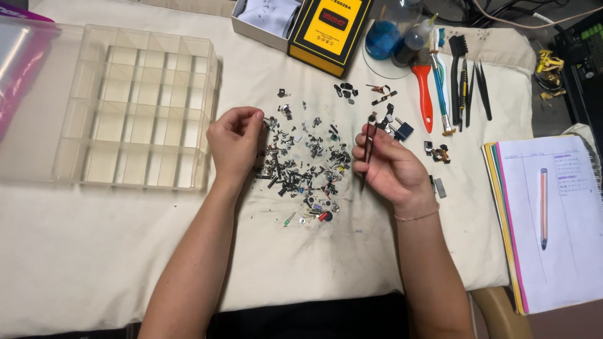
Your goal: Sorting and organizing small electronic components like SIM card trays and internal brackets on a repair workbench using hands and tweezers.
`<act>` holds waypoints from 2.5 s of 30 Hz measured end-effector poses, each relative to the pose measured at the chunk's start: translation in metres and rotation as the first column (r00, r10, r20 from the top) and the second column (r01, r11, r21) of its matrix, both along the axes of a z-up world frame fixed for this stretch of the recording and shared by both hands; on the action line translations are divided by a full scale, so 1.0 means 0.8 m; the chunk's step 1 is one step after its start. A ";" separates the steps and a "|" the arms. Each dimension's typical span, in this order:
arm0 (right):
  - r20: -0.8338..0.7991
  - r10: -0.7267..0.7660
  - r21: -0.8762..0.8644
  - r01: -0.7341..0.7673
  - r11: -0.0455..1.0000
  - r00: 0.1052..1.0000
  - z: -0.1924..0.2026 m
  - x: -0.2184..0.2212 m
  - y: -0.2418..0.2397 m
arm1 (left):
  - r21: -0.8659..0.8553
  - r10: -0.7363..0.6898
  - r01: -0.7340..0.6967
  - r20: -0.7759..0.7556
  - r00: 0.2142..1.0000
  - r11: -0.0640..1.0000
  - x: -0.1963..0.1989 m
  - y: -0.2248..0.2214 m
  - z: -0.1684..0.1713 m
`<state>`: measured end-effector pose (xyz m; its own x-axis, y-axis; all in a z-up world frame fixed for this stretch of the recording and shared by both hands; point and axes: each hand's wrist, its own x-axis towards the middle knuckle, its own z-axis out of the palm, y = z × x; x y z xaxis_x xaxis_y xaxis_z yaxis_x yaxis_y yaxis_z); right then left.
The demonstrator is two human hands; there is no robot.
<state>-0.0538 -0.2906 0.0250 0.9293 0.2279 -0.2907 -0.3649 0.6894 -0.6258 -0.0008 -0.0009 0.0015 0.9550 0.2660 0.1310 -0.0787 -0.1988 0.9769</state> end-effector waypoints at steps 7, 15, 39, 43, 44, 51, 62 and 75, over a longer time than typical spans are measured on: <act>-0.023 0.067 0.205 -0.061 0.977 0.998 -0.011 -0.005 -0.015 | -0.019 -0.002 0.002 -0.004 1.000 1.000 0.000 0.001 0.000; 0.541 -0.200 -0.808 0.570 0.148 0.817 0.026 -0.043 -0.061 | -0.013 -0.011 0.011 0.035 0.999 1.000 0.000 0.003 -0.006; 0.519 -0.140 -0.837 0.468 -0.284 0.843 0.051 -0.101 -0.124 | -0.019 -0.033 0.033 0.000 0.999 0.999 -0.004 0.001 0.005; 0.553 0.002 -0.830 0.552 -0.084 0.833 0.039 -0.027 -0.030 | -0.039 0.005 -0.003 0.043 0.999 0.999 -0.003 0.000 -0.003; 0.495 0.070 -0.865 0.498 -0.053 0.866 0.028 -0.014 -0.010 | -0.039 -0.001 0.002 0.038 0.999 0.999 -0.005 0.001 -0.003; 0.273 0.160 -0.941 0.298 -0.161 0.949 -0.022 0.024 0.029 | -0.032 0.003 -0.003 0.012 1.000 0.999 -0.001 0.000 0.000; 0.366 0.162 -0.913 0.388 -0.128 0.916 -0.025 0.025 0.038 | -0.020 0.002 -0.002 0.027 1.000 1.000 0.002 0.001 -0.002; 0.309 -0.104 -0.869 0.326 0.372 0.945 0.008 0.007 0.042 | -0.014 -0.012 0.013 0.042 0.999 1.000 0.000 0.000 -0.002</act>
<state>-0.0479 -0.2571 0.0317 0.9597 -0.2803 -0.0227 -0.1051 -0.2828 -0.9534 -0.0011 -0.0010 0.0003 0.9520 0.2561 0.1676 -0.1225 -0.1832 0.9754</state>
